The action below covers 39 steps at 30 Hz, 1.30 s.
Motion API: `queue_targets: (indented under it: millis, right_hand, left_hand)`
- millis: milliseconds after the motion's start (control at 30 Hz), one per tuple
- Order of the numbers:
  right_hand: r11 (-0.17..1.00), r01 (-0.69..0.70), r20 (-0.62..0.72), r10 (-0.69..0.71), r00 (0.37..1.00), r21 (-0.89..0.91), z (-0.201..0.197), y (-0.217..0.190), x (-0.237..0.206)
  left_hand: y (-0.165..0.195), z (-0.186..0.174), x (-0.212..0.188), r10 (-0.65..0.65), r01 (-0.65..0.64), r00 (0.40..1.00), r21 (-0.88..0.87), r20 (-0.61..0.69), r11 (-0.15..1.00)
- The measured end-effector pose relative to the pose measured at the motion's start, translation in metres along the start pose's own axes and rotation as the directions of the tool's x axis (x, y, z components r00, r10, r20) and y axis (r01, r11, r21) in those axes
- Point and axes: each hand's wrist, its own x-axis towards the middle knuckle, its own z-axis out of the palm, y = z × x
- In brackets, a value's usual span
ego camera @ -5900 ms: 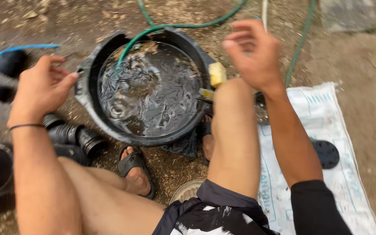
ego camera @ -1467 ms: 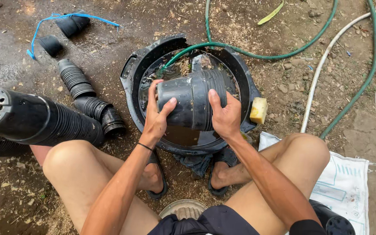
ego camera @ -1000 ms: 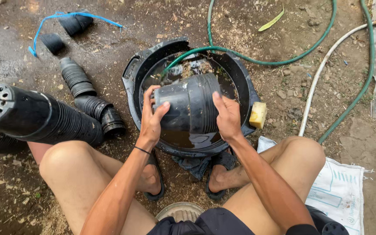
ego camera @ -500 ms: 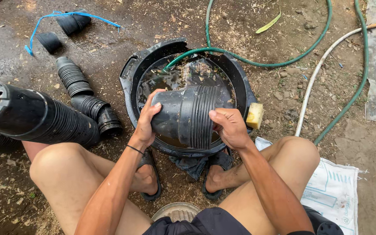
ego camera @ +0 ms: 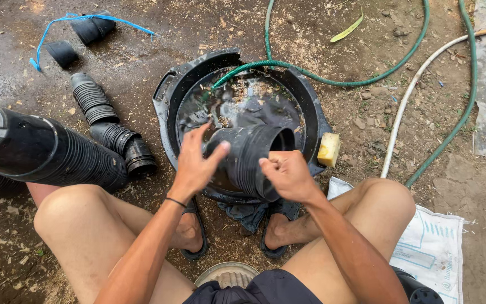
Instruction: The person sits on the ground and washes black plastic nursery pots using a sponge and water from a basin. They scrub the inside and outside of each pot, rinse it, and place it aside.
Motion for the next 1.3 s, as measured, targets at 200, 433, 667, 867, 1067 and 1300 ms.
queue_targets:
  millis: [200, 433, 667, 867, 1067, 1300]
  right_hand:
    - [0.997, -0.073, 0.077, 0.076, 0.994, -0.039, 0.046, 0.04, 0.019]
    - [0.97, -0.004, 0.092, 0.027, 0.995, -0.243, 0.049, 0.068, 0.034]
    - [0.91, 0.057, -0.001, -0.063, 0.998, -0.411, 0.015, 0.045, 0.033]
    - [0.943, 0.001, -0.221, -0.079, 0.972, -0.333, -0.038, 0.013, 0.021]
    - [0.996, -0.014, -0.506, 0.056, 0.861, 0.086, -0.06, -0.011, 0.012]
    - [0.995, 0.09, -0.546, -0.047, 0.837, 0.053, -0.055, -0.01, 0.005]
  left_hand:
    - [-0.042, 0.063, -0.027, -0.168, 0.232, 0.963, -0.324, 0.212, 0.917]
    - [-0.103, 0.112, 0.011, -0.312, 0.396, 0.918, -0.507, 0.245, 0.766]
    - [-0.094, 0.107, 0.03, -0.301, 0.301, 0.946, 0.017, 0.117, 0.953]
    - [-0.1, 0.071, 0.048, -0.325, 0.317, 0.935, -0.077, -0.143, 0.945]
    - [-0.093, 0.001, 0.067, -0.208, 0.195, 0.9, -0.072, -0.384, 0.978]
    - [-0.02, -0.153, 0.053, -0.244, 0.003, 0.954, -0.811, -0.172, 0.585]
